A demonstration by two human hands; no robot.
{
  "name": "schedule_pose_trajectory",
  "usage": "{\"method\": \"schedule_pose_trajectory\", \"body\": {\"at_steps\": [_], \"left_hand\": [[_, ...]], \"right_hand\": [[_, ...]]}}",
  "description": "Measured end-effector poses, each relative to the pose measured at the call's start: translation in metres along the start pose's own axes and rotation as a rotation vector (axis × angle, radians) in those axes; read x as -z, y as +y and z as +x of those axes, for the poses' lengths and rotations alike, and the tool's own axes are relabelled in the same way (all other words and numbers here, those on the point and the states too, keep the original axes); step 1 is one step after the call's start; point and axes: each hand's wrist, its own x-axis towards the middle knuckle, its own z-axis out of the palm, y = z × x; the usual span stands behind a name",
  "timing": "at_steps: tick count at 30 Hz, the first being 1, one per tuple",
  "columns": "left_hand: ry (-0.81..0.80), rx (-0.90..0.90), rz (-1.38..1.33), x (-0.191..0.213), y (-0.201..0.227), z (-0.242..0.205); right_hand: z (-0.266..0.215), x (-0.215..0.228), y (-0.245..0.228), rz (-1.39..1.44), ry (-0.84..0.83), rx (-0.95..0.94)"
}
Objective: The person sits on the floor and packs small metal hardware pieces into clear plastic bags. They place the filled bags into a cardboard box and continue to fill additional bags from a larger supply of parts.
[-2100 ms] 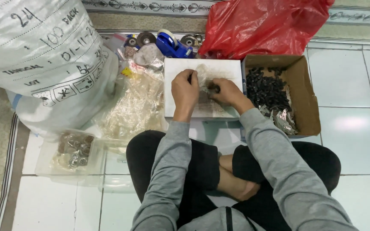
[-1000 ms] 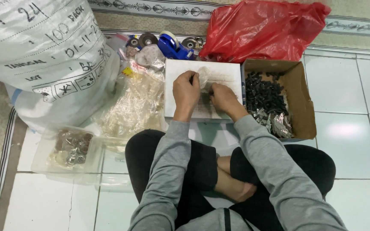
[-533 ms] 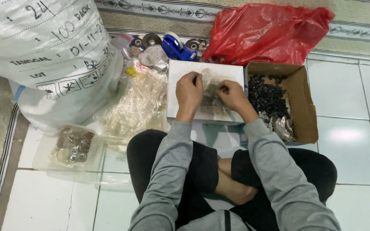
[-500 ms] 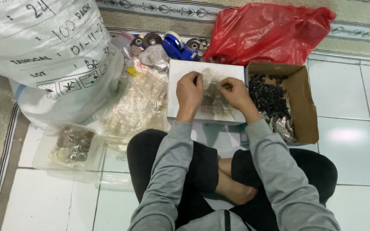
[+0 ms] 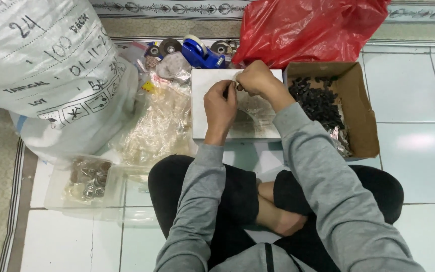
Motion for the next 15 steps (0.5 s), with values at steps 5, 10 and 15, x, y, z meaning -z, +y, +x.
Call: {"method": "schedule_pose_trajectory", "body": {"at_steps": [5,10,15], "left_hand": [[0.072,0.035,-0.018,-0.001,-0.007,0.000],[0.006,0.127,0.027,-0.004,-0.015,0.000],[-0.010,0.107,0.049,-0.004,-0.012,-0.003]], "right_hand": [[-0.044,0.020,0.001,-0.066,0.174,0.151],[-0.084,0.002,0.041,-0.300,0.054,0.163],[-0.071,-0.021,0.095,-0.234,0.167,0.345]]}}
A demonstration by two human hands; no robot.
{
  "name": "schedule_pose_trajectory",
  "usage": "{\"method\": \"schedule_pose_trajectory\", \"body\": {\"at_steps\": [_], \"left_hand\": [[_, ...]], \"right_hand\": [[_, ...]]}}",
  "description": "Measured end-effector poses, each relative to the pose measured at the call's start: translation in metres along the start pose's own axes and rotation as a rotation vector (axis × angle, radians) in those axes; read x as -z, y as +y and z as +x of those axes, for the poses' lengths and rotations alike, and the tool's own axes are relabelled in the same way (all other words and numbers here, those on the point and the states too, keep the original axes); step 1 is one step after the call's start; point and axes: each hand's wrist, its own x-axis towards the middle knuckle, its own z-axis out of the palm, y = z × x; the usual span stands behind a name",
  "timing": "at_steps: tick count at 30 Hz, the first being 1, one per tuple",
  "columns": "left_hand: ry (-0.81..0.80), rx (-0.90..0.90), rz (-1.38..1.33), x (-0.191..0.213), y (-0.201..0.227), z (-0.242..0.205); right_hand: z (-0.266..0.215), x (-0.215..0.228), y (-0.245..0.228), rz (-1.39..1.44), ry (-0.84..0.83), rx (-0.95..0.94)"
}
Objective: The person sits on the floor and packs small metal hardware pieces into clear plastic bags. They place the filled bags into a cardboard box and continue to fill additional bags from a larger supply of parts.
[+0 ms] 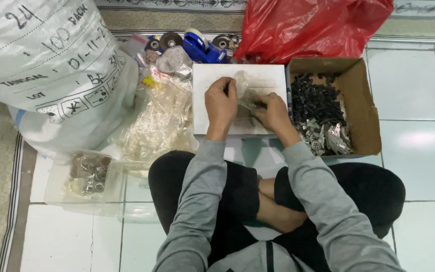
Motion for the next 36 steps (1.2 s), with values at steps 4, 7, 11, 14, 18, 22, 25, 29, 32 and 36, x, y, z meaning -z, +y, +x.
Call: {"method": "schedule_pose_trajectory", "body": {"at_steps": [4,7,11,14,18,22,25,29,32,36], "left_hand": [[-0.017,-0.005,-0.016,0.000,0.004,0.002],[-0.022,0.015,-0.018,0.003,0.008,-0.003],[-0.023,0.008,-0.022,0.002,0.006,-0.002],[-0.022,0.009,-0.034,0.002,0.006,-0.003],[-0.020,-0.003,-0.048,0.000,-0.001,0.000],[-0.003,0.001,-0.044,-0.003,-0.008,0.002],[-0.013,-0.003,-0.034,-0.003,-0.007,0.002],[-0.034,0.009,-0.046,0.000,-0.003,0.000],[-0.036,0.015,-0.047,0.002,-0.001,0.000],[-0.033,0.012,-0.033,-0.001,-0.003,0.001]], "right_hand": [[0.018,-0.020,0.031,0.022,0.040,-0.009],[0.019,-0.019,0.025,-0.073,-0.063,-0.038],[0.005,-0.006,-0.012,-0.233,-0.099,-0.067],[-0.004,0.002,-0.029,-0.205,-0.097,-0.082],[-0.010,-0.005,-0.039,-0.296,-0.047,0.014],[-0.011,-0.016,-0.021,-0.388,0.017,0.079],[-0.010,-0.013,-0.024,-0.341,0.002,0.029],[-0.003,-0.011,-0.023,-0.326,-0.058,-0.065],[0.002,-0.010,-0.021,-0.268,-0.080,-0.109],[0.003,-0.012,-0.017,-0.176,-0.112,-0.140]]}}
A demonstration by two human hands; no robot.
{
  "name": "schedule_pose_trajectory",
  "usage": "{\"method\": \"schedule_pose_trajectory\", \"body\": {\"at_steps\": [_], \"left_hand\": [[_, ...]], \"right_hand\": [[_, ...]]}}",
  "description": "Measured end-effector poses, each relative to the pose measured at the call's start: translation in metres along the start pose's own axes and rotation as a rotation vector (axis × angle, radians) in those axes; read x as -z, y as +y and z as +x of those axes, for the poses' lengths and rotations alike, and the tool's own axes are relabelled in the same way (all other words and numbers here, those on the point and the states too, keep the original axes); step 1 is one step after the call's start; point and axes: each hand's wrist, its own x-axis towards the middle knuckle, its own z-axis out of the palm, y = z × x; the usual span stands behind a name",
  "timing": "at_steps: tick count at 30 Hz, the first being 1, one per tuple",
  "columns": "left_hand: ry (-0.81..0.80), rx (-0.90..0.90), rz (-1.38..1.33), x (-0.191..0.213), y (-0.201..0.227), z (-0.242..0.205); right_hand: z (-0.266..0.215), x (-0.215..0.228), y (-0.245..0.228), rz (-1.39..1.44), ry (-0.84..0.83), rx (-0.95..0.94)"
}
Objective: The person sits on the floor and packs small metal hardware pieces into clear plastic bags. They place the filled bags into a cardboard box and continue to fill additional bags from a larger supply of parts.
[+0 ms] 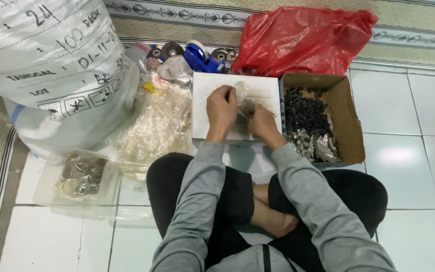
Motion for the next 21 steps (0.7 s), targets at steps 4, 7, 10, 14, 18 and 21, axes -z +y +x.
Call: {"method": "schedule_pose_trajectory", "body": {"at_steps": [4,7,10,14,18,21], "left_hand": [[-0.003,0.001,0.000,0.003,0.003,-0.001],[-0.021,0.005,-0.021,0.004,0.006,-0.001],[-0.018,0.004,-0.030,0.005,0.006,-0.002],[-0.022,0.006,-0.016,0.004,0.005,-0.001],[-0.002,-0.006,-0.004,0.007,0.008,-0.002],[0.015,0.002,0.005,0.004,-0.001,-0.001]], "right_hand": [[-0.028,0.027,-0.045,0.019,0.009,0.041],[-0.023,0.008,-0.024,-0.168,0.064,0.091],[-0.023,0.004,-0.025,-0.236,0.073,0.111],[-0.019,0.013,-0.029,-0.097,0.030,0.073],[0.008,0.002,-0.012,-0.045,-0.021,-0.023],[0.015,0.011,0.008,0.352,0.185,-0.023]]}}
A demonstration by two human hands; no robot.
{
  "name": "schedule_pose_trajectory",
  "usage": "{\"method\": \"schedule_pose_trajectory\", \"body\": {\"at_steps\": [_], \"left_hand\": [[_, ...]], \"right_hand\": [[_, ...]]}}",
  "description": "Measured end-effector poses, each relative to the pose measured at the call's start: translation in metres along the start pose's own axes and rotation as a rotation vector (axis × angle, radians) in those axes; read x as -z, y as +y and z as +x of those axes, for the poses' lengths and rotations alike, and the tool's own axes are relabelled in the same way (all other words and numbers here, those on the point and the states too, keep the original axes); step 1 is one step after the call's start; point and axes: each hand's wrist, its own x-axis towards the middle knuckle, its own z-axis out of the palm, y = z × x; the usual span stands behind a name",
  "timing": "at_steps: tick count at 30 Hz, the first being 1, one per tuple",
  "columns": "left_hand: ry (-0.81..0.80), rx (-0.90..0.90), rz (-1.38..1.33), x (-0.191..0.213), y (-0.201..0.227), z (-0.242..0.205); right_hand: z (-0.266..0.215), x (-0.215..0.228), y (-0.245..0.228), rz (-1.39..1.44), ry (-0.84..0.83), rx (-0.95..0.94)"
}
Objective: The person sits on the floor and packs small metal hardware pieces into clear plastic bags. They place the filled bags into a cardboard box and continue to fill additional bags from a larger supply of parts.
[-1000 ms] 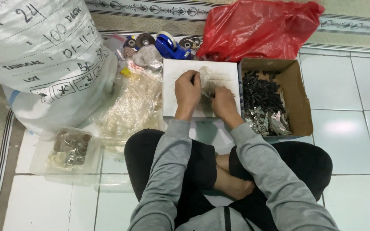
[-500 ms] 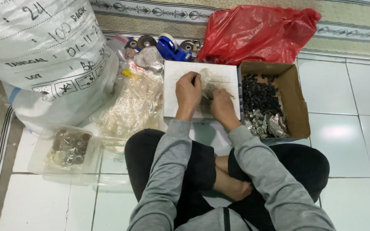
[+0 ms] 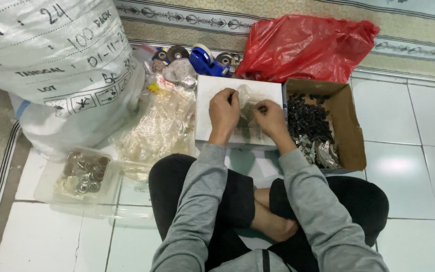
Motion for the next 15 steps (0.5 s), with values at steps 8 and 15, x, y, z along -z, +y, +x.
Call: {"method": "schedule_pose_trajectory", "body": {"at_steps": [8,15], "left_hand": [[0.012,-0.010,0.036,0.000,0.000,0.004],[0.122,0.025,0.018,0.007,0.003,0.005]], "right_hand": [[0.014,-0.009,-0.052,0.278,0.171,0.278],[-0.016,0.028,-0.035,-0.001,0.178,0.175]]}}
